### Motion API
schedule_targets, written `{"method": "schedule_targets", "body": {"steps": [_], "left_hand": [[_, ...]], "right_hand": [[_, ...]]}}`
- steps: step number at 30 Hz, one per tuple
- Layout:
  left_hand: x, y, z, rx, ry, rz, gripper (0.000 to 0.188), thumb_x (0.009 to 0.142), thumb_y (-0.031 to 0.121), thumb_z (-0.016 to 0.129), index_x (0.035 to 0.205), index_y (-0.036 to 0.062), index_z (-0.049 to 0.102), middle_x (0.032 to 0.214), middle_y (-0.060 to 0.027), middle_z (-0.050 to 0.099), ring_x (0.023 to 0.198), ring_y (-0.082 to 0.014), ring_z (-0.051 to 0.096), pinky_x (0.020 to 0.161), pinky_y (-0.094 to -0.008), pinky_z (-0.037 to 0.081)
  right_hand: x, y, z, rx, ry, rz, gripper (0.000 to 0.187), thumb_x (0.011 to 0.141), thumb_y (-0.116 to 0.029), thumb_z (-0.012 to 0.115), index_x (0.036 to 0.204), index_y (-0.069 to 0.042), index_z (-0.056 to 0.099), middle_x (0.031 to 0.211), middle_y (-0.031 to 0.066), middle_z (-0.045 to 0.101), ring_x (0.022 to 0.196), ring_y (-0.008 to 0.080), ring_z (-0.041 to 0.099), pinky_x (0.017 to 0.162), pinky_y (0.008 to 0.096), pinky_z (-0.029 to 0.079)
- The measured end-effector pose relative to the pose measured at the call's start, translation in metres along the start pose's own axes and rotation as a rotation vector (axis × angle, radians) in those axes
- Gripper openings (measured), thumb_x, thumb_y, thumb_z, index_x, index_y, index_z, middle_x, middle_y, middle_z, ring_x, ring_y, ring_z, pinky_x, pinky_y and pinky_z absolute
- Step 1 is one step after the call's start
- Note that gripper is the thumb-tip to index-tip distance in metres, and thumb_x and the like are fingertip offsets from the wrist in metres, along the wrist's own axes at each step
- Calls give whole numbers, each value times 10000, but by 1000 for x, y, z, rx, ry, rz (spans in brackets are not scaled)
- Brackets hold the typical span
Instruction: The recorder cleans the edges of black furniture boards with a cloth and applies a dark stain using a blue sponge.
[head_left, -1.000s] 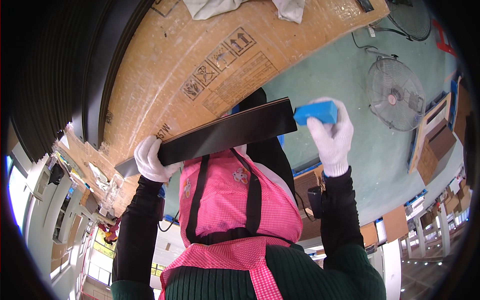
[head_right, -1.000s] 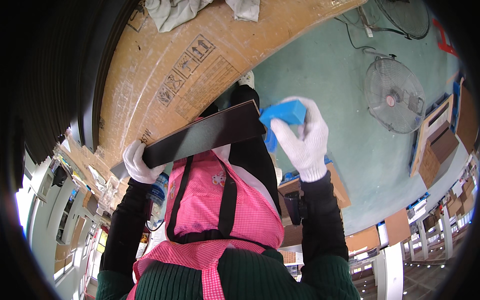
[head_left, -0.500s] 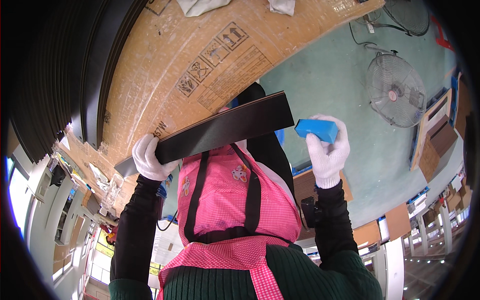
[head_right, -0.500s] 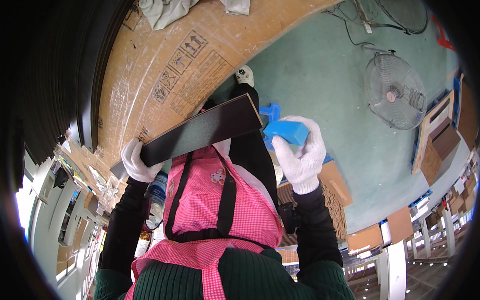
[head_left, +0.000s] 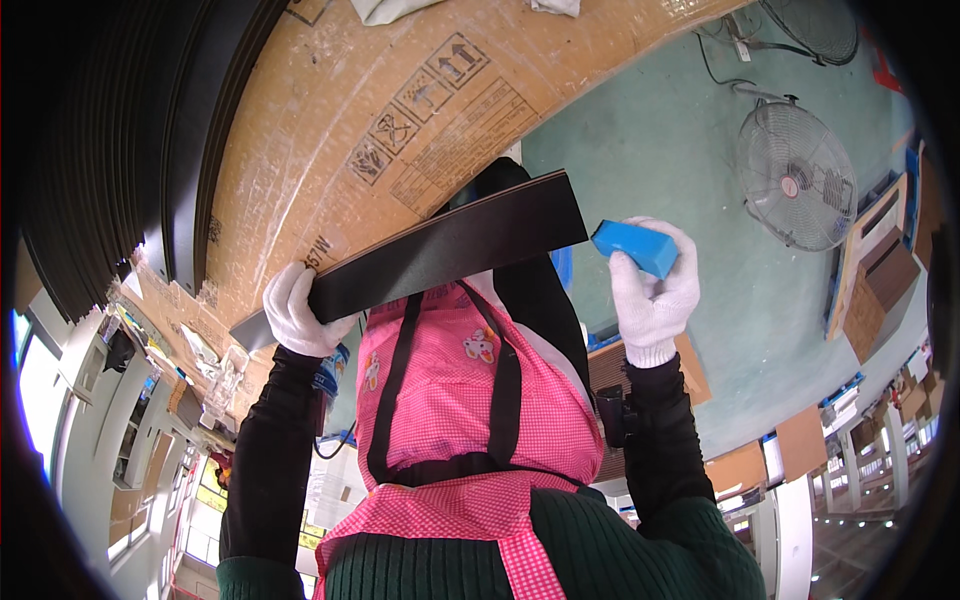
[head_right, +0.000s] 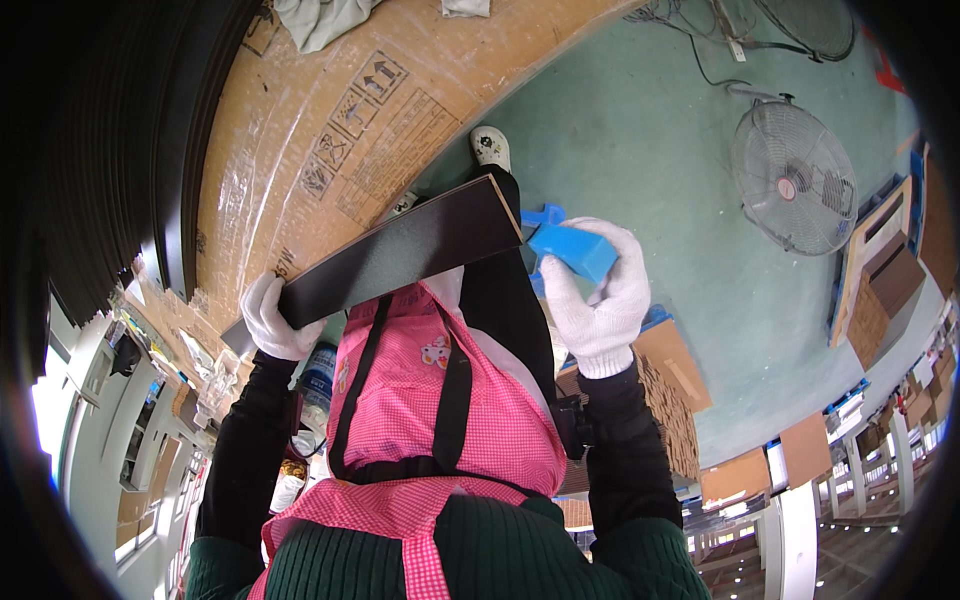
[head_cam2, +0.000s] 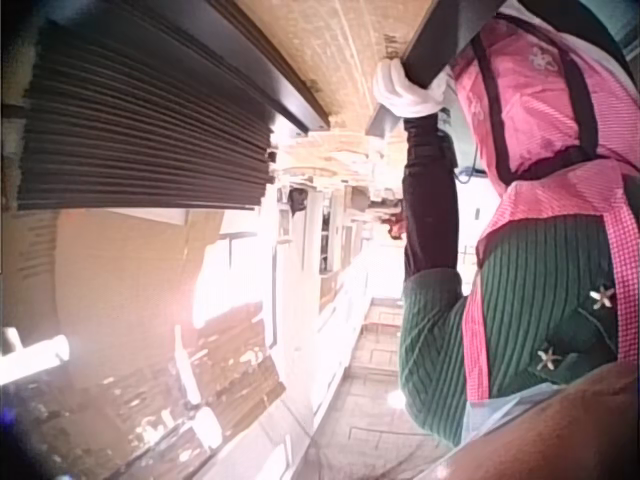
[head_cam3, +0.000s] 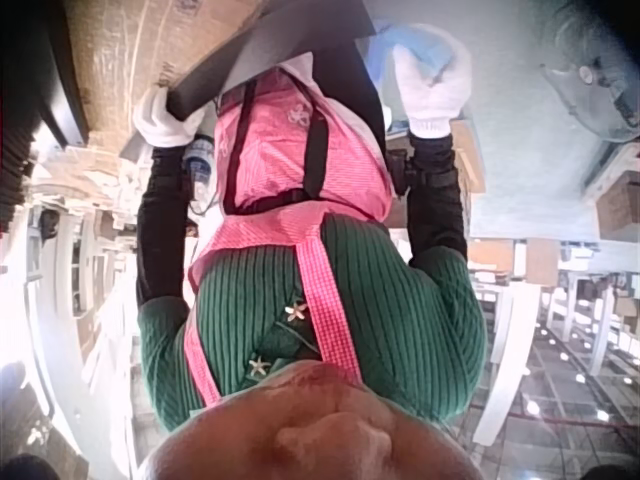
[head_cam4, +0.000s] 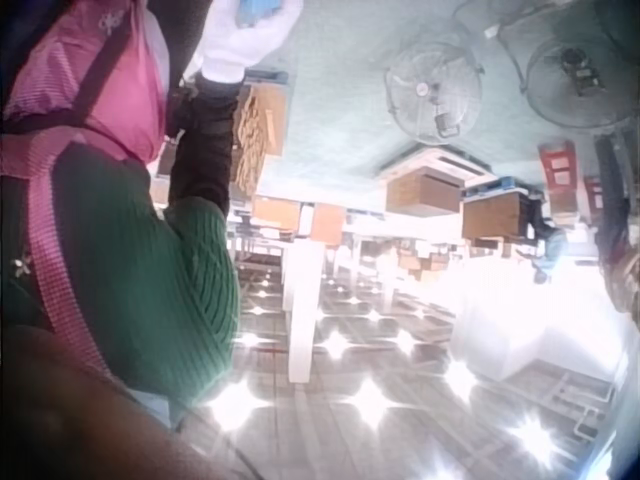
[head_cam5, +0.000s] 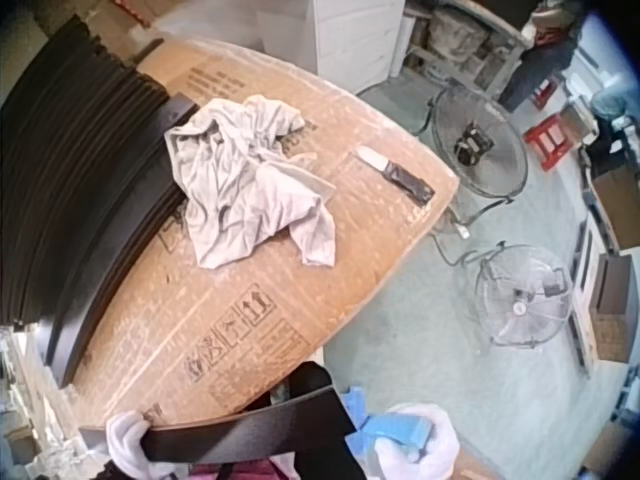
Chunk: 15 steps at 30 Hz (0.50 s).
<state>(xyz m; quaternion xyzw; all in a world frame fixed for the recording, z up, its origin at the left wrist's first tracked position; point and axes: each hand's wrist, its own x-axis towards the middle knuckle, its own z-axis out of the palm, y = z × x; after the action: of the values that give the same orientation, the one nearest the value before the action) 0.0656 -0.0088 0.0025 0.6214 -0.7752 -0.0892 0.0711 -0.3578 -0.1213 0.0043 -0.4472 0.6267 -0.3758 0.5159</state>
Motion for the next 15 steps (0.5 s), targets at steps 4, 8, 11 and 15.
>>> {"method": "schedule_targets", "body": {"steps": [4, 8, 11, 15], "left_hand": [[-1, 0, 0, 10, -2, -5, 839, 730, 559, 871, 1296, 14, 576, 1272, -192, 609, 1155, -398, 596, 1002, -517, 497], [-1, 0, 0, 4, -4, -1, 838, 727, 551, 876, 1294, 12, 575, 1271, -191, 609, 1153, -398, 597, 1002, -517, 497], [0, 1, 0, 9, -4, -4, 835, 724, 537, 880, 1295, 11, 573, 1280, -192, 606, 1152, -400, 597, 1004, -519, 496], [0, 1, 2, -7, -1, -5, 834, 717, 520, 885, 1299, 10, 573, 1295, -189, 600, 1150, -406, 597, 997, -521, 497]], "right_hand": [[0, -4, 1, 59, 16, 0, 432, 821, 77, 764, 1210, 5, 591, 1188, 158, 671, 1103, 221, 666, 996, 368, 535], [-1, 6, 3, 65, 60, 10, 441, 830, 71, 768, 1226, 0, 587, 1189, 159, 670, 1098, 223, 669, 996, 369, 535], [-3, 3, 0, 41, 59, 7, 433, 829, 77, 762, 1219, 1, 588, 1181, 159, 672, 1094, 230, 671, 998, 372, 533], [-3, 4, 1, 40, 3, -27, 452, 830, 60, 768, 1239, 13, 582, 1187, 169, 677, 1090, 234, 676, 1014, 388, 526]]}}
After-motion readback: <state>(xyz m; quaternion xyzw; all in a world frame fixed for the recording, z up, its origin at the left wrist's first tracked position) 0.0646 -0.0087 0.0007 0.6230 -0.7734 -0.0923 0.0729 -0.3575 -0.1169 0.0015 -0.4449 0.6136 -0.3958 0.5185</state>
